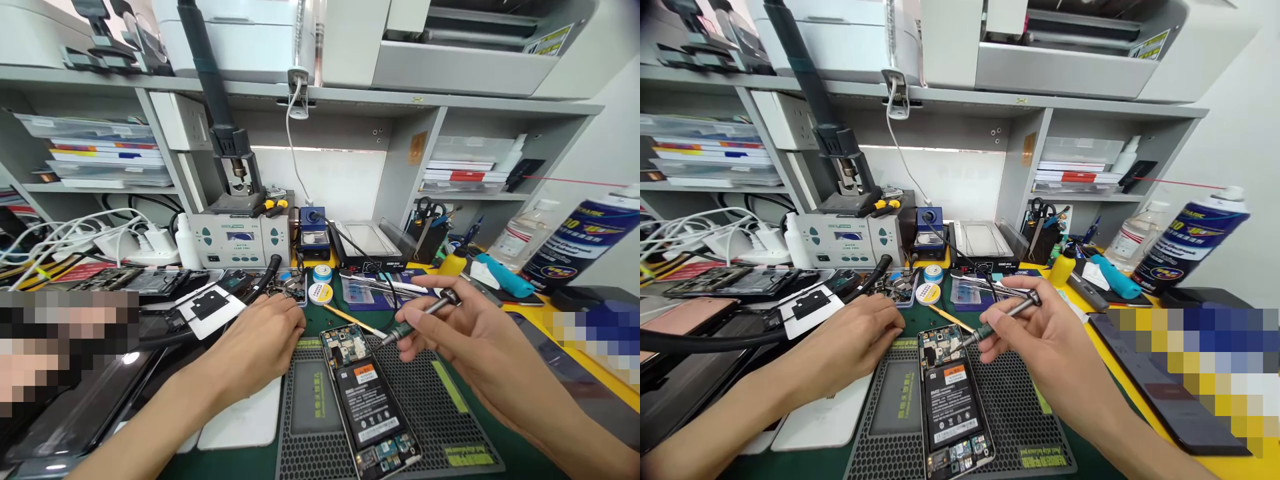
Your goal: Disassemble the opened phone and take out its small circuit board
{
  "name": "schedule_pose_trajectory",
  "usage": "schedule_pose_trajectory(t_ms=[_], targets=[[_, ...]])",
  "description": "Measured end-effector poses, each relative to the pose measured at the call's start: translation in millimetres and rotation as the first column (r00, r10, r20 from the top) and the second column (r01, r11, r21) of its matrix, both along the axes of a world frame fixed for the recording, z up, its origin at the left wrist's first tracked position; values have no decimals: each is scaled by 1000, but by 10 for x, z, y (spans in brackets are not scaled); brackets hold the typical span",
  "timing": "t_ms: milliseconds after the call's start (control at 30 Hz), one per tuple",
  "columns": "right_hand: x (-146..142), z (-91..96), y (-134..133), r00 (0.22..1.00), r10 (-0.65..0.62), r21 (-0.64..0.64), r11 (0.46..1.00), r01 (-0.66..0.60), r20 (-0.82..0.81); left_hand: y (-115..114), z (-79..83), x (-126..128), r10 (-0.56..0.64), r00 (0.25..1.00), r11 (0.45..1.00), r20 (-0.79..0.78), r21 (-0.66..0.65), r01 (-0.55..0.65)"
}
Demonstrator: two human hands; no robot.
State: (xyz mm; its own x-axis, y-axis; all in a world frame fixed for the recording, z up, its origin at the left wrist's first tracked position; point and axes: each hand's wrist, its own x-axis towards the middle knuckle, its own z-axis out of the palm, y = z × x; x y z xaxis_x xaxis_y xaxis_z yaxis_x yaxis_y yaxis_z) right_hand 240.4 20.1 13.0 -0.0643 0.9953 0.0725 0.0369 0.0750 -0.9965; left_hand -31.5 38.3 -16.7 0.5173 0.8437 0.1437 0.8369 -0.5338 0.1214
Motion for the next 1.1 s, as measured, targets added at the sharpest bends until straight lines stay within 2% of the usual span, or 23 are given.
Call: schedule_pose_trajectory(t_ms=[367, 733, 900, 967, 1100], targets=[[5, -9, -44, 1000, -7, 59, 998, 5, 25, 63, 55, 99, -44, 985, 999, -169, 24, 48], [15, -25, -14, 1000, 0, 67, 998, -2, 31, 86, 82, 59, -33, 994, 999, -102, -39, 29], [30, 47, -36, 993, -26, 105, 994, 14, 113, 102, 47, 15, -46, 997, 998, -55, -46, 43], [62, 75, -65, 985, 8, 147, 989, -34, 174, 111, 33, -21, -51, 999, 998, -13, -33, 51], [144, 108, -163, 908, 224, 119, 952, -282, 355, 68, 57, -49, -46, 992, 999, 116, 10, 45]])
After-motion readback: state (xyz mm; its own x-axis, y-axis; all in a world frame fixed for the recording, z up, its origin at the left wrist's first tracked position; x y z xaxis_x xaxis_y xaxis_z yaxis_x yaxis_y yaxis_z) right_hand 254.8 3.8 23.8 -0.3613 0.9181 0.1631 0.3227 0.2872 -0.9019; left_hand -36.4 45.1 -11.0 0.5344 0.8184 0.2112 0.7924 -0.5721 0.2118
